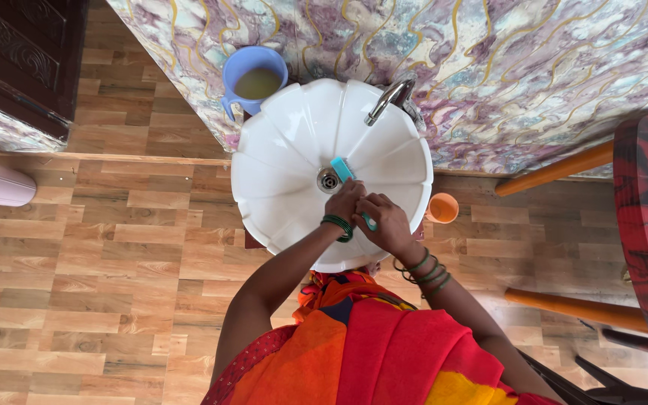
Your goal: The person scrubs the inside of a white pedestal sink using a blue brush. They move the brush in circular motions around the basin and near the drain throughout the video.
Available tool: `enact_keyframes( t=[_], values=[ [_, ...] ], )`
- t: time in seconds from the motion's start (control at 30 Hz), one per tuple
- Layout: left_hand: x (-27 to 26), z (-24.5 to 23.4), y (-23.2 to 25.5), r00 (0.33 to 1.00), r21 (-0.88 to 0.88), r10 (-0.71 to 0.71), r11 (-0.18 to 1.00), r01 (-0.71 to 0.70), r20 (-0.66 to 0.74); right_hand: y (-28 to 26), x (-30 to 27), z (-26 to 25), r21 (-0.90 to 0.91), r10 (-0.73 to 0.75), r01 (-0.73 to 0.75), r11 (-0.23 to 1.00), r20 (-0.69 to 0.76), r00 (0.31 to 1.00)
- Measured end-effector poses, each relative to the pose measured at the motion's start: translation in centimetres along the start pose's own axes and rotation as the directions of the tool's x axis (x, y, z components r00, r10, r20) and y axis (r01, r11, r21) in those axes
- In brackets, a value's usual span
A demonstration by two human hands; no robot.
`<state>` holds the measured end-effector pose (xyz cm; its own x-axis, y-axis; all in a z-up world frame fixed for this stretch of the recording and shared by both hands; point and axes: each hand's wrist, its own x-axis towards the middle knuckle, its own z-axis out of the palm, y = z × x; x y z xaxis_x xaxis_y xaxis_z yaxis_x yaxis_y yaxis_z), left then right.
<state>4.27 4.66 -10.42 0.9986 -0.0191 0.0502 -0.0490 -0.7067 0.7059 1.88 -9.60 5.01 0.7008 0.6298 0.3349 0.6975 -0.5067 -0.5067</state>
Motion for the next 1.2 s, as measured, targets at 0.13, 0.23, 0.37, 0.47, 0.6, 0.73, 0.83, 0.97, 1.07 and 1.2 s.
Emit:
enact_keyframes(
  t=[0.13,0.23,0.37,0.47,0.6,0.73,0.83,0.97,1.07,1.2],
  values=[
    [-0.4,2.3,5.3,0.987,-0.214,0.156,0.966,-0.144,0.042,-1.2,-0.3,-5.8,-0.154,0.008,0.007,0.988,0.095,0.995],
    [-0.1,4.8,9.2,0.902,-0.273,0.356,0.867,-0.416,-0.242,-1.8,-0.6,-9.6,-0.235,0.070,-0.048,0.971,0.090,0.993],
    [2.6,6.3,7.4,0.981,-0.342,0.170,0.920,-0.192,-0.094,0.6,0.6,-9.0,-0.248,0.071,-0.044,0.968,0.103,0.992],
    [7.2,5.0,1.7,0.913,0.060,0.323,0.946,-0.319,-0.248,3.7,2.6,-4.9,-0.077,-0.104,0.108,0.991,0.046,0.993],
    [9.2,2.3,-0.9,0.963,0.032,0.215,0.977,-0.212,-0.163,6.4,4.4,-2.1,-0.123,-0.230,0.230,0.965,0.014,0.973],
    [10.8,2.8,1.9,0.906,-0.098,0.190,0.965,-0.243,-0.378,6.8,4.8,-4.6,-0.171,-0.152,0.161,0.972,0.065,0.986],
    [9.5,3.7,6.0,0.964,-0.182,0.188,0.958,-0.222,-0.187,5.0,4.0,-7.8,-0.243,-0.035,0.059,0.968,0.102,0.994],
    [2.0,2.6,10.2,0.976,-0.139,0.176,0.978,-0.159,0.127,0.2,-0.9,-11.0,-0.234,0.096,-0.070,0.970,0.103,0.990],
    [-2.8,1.0,10.8,0.945,-0.057,0.219,0.976,-0.212,0.242,-2.6,-3.2,-10.5,-0.163,0.071,-0.056,0.985,0.089,0.993],
    [-2.2,1.2,6.2,0.953,-0.002,0.199,0.979,-0.204,0.227,-2.0,-2.4,-5.8,-0.133,0.034,-0.029,0.991,0.033,0.999]
  ],
)
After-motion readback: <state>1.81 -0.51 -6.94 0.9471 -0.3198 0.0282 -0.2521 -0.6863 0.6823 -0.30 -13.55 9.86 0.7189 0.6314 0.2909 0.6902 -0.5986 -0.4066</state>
